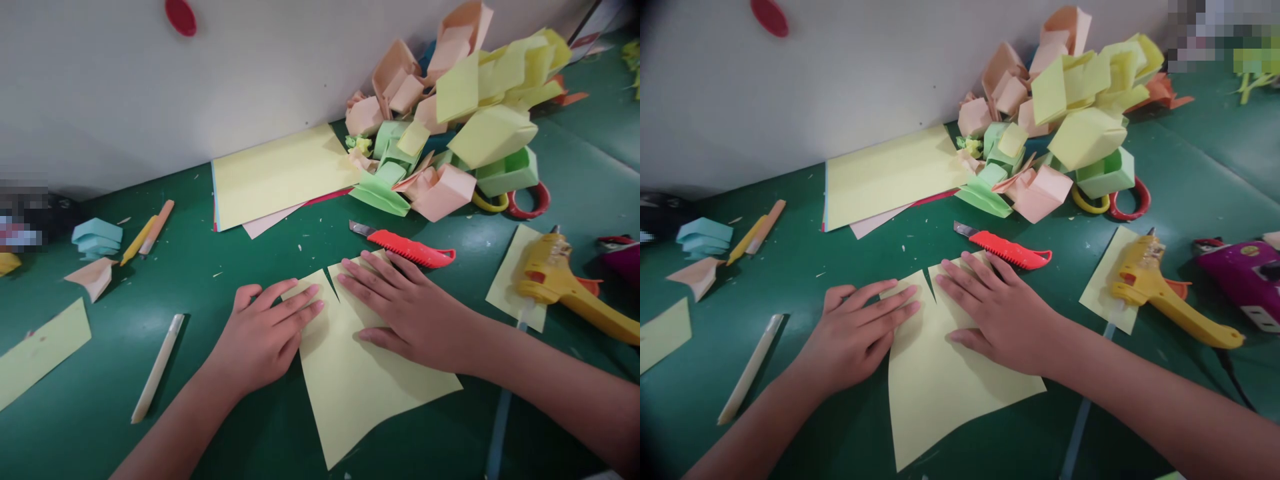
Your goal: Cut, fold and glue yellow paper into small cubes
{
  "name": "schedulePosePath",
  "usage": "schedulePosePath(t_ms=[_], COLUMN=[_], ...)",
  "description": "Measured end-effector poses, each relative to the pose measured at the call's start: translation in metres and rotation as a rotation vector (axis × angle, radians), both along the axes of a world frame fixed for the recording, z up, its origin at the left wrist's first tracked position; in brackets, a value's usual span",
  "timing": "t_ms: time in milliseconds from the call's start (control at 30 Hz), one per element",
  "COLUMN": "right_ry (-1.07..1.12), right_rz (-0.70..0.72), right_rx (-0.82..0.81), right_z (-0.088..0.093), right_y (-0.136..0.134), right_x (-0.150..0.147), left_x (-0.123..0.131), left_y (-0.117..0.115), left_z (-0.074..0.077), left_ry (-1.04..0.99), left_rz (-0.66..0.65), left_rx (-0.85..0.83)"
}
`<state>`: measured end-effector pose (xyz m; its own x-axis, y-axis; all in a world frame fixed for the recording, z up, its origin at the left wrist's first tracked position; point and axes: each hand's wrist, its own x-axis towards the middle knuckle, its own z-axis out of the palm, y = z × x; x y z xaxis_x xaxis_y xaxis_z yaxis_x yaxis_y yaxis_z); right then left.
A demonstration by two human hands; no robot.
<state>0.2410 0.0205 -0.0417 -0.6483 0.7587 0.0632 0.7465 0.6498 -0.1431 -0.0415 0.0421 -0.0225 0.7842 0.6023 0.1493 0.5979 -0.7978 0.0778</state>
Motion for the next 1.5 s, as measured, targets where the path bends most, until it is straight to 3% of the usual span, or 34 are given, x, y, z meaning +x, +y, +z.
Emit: schedulePosePath(t_ms=[600, 667, 800, 933, 1033, 1133, 1233, 1500], right_ry=[0.008, 0.003, -0.012, -0.010, -0.008, -0.018, -0.024, -0.003], right_rz=[0.003, 0.005, 0.008, 0.008, 0.008, 0.011, 0.017, 0.022], right_rx=[0.009, 0.013, 0.010, 0.017, 0.021, 0.015, 0.012, 0.039], right_z=[-0.0012, -0.0011, -0.0002, 0.0001, 0.0000, 0.0003, 0.0006, -0.0025], right_y=[0.0001, 0.0004, 0.0009, 0.0003, 0.0000, 0.0007, 0.0014, 0.0005], right_x=[0.0002, 0.0003, 0.0004, 0.0001, -0.0002, -0.0001, 0.0002, 0.0007], left_x=[-0.0007, -0.0004, -0.0003, -0.0004, 0.0013, 0.0043, 0.0066, 0.0074], left_y=[-0.0036, -0.0033, -0.0014, -0.0005, -0.0025, -0.0054, -0.0068, -0.0049], left_z=[0.0001, -0.0010, -0.0035, -0.0026, 0.0001, 0.0009, -0.0012, 0.0004], left_ry=[-0.015, -0.015, -0.017, -0.083, -0.209, -0.245, -0.160, -0.062], left_rz=[0.030, 0.087, 0.324, 0.449, 0.390, 0.184, 0.019, -0.047], left_rx=[0.002, 0.016, 0.026, -0.087, -0.172, -0.196, -0.141, 0.038])
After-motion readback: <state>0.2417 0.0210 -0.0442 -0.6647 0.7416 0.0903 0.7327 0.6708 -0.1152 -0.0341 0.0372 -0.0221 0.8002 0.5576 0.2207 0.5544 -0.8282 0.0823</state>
